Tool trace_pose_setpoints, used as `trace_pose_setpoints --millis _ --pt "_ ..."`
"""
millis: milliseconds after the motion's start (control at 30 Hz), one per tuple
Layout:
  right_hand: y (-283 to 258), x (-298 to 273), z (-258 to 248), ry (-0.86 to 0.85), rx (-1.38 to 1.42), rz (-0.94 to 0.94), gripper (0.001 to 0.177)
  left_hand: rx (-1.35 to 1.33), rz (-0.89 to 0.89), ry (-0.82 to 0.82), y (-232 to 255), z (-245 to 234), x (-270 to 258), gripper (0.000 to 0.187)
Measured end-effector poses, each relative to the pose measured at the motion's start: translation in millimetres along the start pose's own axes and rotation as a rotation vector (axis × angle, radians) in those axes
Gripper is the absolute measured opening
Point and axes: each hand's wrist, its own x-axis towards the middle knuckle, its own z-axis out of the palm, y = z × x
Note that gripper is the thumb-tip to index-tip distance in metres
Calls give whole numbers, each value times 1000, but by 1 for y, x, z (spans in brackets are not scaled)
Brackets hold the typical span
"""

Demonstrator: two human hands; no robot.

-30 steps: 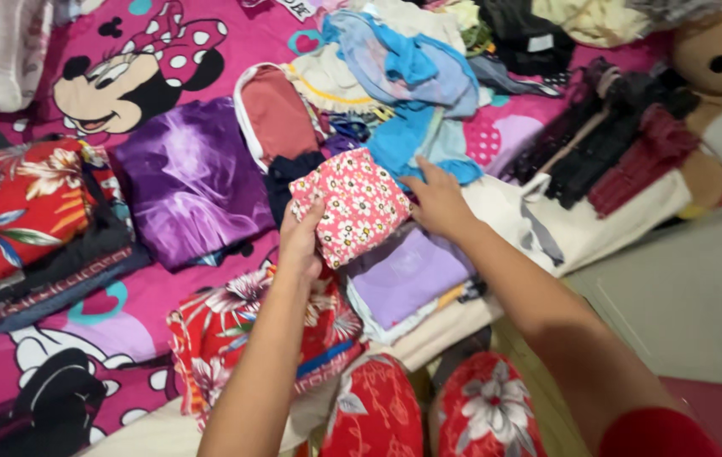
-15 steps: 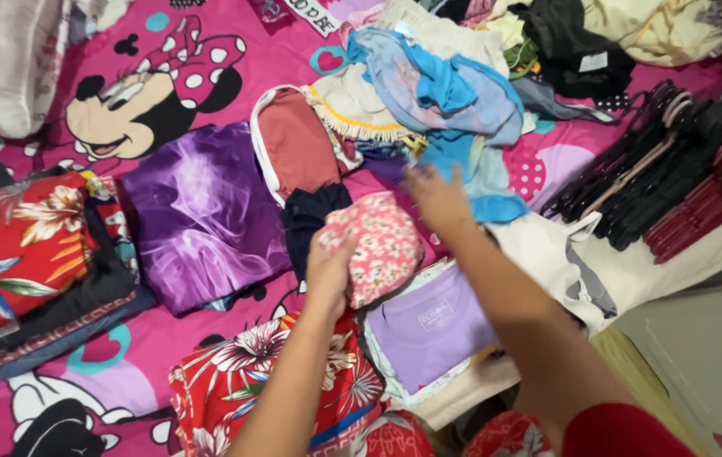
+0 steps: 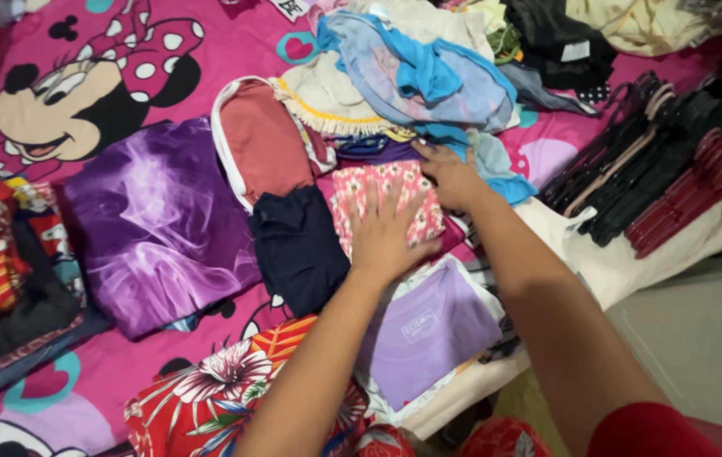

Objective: The person sits on the floor and folds various garments one by one, including a pink top, dark blue shorts, a white patterned top, a purple shirt, a pink floral top, and a blue top. Each item is smoothed and folded into a compact rectangle and placed on a growing stack on the bed.

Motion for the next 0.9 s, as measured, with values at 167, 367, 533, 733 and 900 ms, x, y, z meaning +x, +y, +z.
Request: trace_pose_setpoints --millis 167,367,533,733,900 --pt "-4 -21 -37 378 548 207 21 198 -51 31 16 10 -9 96" --pt "3 -19 -84 702 106 -22 26 258 -108 -119 16 21 0 97" --pt "13 34 -77 521 -83 1 22 232 -95 -109 10 27 -3 98" --pt "26 -31 -130 662 1029 61 35 65 -151 -211 4 18 3 102" --pt "-63 -191 -173 600 1055 207 26 -114 -250 -303 5 11 24 97"
